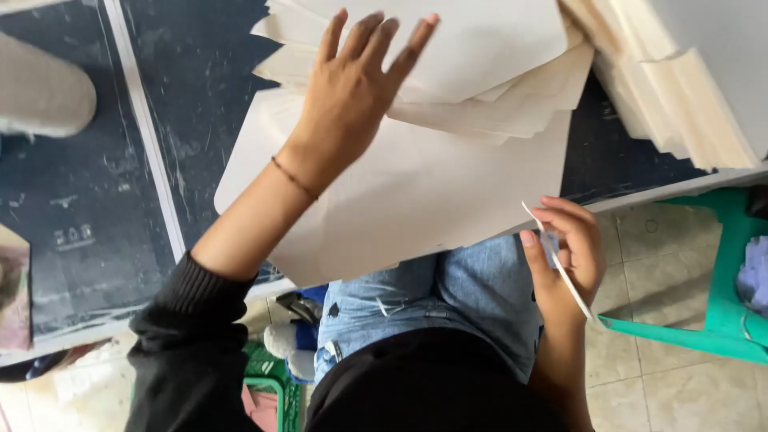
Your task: The person sits and repeatedly applies a strip of white adhesive tape to the edge of a stack of white paper sheets. They smooth the tape down with their fingers and then move the sheet to the side to continue the process.
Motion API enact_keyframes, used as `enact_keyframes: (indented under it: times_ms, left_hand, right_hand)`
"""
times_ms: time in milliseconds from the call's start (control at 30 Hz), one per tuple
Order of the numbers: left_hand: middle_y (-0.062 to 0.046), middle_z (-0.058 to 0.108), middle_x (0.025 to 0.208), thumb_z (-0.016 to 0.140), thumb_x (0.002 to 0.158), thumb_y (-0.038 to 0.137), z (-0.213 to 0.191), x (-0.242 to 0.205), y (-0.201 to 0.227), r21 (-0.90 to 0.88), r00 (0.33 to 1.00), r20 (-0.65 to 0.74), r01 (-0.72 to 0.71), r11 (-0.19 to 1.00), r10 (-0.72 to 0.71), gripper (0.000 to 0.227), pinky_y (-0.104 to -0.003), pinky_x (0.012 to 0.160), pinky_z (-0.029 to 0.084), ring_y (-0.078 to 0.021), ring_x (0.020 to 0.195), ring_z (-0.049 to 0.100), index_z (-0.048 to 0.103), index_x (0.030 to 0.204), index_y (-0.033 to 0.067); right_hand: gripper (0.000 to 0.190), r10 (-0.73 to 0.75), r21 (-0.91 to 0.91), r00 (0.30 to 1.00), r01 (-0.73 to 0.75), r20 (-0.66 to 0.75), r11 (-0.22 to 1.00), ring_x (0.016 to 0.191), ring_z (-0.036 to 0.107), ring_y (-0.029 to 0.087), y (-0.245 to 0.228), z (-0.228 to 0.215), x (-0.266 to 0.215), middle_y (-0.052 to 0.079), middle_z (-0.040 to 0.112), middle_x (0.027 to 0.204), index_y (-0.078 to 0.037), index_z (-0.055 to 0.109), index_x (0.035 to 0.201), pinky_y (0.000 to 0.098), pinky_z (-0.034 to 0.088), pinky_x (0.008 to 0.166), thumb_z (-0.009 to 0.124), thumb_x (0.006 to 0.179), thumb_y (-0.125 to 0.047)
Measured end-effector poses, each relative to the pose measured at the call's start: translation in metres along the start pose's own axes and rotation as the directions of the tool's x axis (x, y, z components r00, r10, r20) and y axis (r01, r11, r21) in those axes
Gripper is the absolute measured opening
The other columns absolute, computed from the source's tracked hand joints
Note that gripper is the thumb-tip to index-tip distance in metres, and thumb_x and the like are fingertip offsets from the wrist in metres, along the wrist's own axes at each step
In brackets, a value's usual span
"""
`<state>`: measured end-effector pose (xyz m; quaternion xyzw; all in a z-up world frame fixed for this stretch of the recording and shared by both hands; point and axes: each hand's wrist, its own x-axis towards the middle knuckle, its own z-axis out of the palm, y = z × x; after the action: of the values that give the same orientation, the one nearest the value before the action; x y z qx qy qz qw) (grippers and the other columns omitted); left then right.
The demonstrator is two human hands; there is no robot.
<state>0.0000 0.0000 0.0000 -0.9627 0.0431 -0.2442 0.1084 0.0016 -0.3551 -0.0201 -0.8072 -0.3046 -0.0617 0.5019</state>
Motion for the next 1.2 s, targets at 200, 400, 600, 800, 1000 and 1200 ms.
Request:
enact_keyframes:
  times_ms: [200,400,600,800,1000,1200]
  left_hand:
    - [-0.012,0.066,0.153,0.095,0.102,0.020,-0.086,-0.092,0.052,-0.214,0.942,0.124,0.332,0.919,-0.311,0.100,-0.044,0.110,0.058,-0.0305,0.137,0.064,0.029,0.176,0.0220]
    - [-0.009,0.074,0.144,0.064,0.116,0.010,-0.093,-0.184,0.095,-0.355,0.764,0.230,0.643,0.678,-0.603,0.068,-0.041,0.100,0.045,-0.0293,0.128,0.066,0.027,0.172,-0.0009]
    - [-0.017,0.069,0.154,0.045,0.115,0.005,-0.084,-0.202,0.118,-0.580,0.789,0.112,0.545,0.605,-0.604,0.060,-0.050,0.113,0.042,-0.0357,0.136,0.066,0.026,0.168,-0.0135]
    - [-0.007,0.070,0.154,0.068,0.106,0.003,-0.090,-0.204,0.105,-0.576,0.756,0.117,0.580,0.576,-0.645,0.081,-0.046,0.109,0.039,-0.0310,0.136,0.063,0.021,0.171,-0.0075]
    - [0.008,0.083,0.114,0.075,0.102,0.003,-0.094,-0.201,0.094,-0.706,0.732,0.239,0.582,0.403,-0.639,0.081,-0.043,0.099,0.030,-0.0230,0.120,0.061,0.032,0.171,0.0023]
    - [0.009,0.084,0.117,0.074,0.102,0.004,-0.101,-0.205,0.089,-0.748,0.706,0.356,0.608,0.266,-0.612,0.079,-0.041,0.097,0.028,-0.0219,0.123,0.059,0.033,0.170,0.0076]
  right_hand:
    - [0.036,-0.235,-0.054,0.926,0.262,0.295,0.964,0.124,0.068,0.036,-0.027,0.029,0.004,0.021,0.069,0.131,-0.004,0.071,0.123,0.0436,0.057,0.105,0.091,0.094,-0.008]
    - [0.029,-0.460,-0.118,0.830,0.515,0.316,0.849,0.108,0.069,0.031,-0.032,0.067,0.016,0.011,0.077,0.119,-0.004,0.078,0.114,0.0423,0.058,0.100,0.097,0.093,-0.008]
    - [0.030,-0.356,-0.003,0.898,0.369,0.258,0.929,0.105,0.076,0.033,-0.047,0.088,0.015,0.010,0.081,0.116,-0.002,0.083,0.115,0.0408,0.061,0.095,0.091,0.087,0.000]
    - [0.006,-0.176,0.144,0.915,0.132,0.364,0.981,0.113,0.072,0.037,-0.080,0.100,-0.001,0.014,0.072,0.132,-0.008,0.083,0.102,0.0440,0.059,0.093,0.081,0.097,-0.009]
    - [0.010,-0.218,0.185,0.887,0.154,0.406,0.971,0.112,0.069,0.037,-0.094,0.132,-0.007,0.013,0.072,0.130,-0.009,0.077,0.093,0.0458,0.053,0.093,0.085,0.089,-0.004]
    - [0.014,-0.215,0.046,0.895,0.214,0.390,0.976,0.111,0.068,0.030,-0.089,0.144,-0.012,0.010,0.071,0.131,-0.011,0.077,0.091,0.0446,0.052,0.091,0.088,0.085,-0.004]
